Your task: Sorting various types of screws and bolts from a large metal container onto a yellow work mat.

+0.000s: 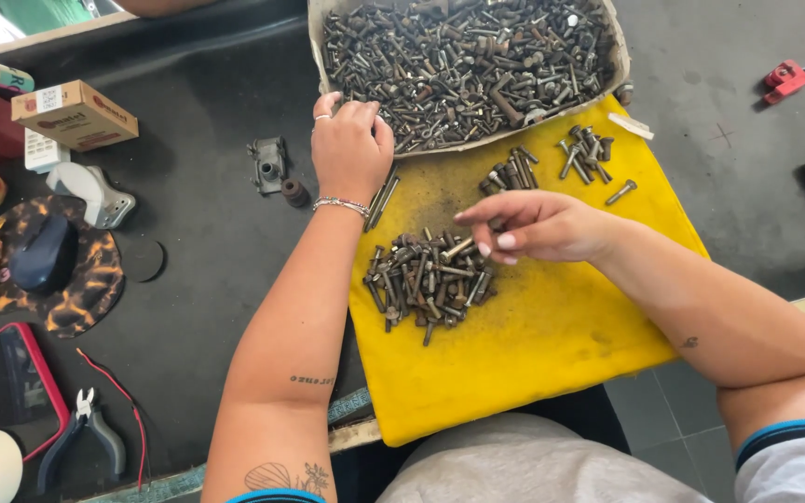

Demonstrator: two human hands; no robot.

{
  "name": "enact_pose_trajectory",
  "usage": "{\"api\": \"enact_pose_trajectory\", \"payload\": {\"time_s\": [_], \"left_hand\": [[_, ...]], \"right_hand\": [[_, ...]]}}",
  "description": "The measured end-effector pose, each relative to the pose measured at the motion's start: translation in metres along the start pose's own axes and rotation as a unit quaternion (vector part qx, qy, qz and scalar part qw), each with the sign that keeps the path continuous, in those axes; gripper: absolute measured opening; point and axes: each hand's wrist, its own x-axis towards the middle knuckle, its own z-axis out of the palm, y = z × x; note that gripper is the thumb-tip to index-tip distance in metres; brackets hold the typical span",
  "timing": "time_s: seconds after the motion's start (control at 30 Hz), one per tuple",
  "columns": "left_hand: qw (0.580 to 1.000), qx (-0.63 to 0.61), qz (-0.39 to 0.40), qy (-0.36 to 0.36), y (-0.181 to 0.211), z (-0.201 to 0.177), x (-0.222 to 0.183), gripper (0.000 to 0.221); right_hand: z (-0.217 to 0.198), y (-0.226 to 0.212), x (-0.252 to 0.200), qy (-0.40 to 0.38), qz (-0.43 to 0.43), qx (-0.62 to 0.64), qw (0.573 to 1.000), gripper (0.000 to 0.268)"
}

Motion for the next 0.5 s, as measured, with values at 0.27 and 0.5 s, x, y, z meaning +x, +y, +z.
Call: {"api": "enact_pose_trajectory", "payload": {"time_s": [0.27, 0.5], "left_hand": [[1.000, -0.003, 0.004, 0.001, 0.001, -0.001, -0.001, 0.032], [1.000, -0.001, -0.010, -0.007, 0.002, -0.003, 0.000, 0.032]], "right_hand": [[-0.014, 0.010, -0.008, -0.003, 0.008, -0.090, 0.996, 0.041], [-0.019, 0.005, -0.009, 0.023, 0.024, -0.173, 0.984, 0.039]]}}
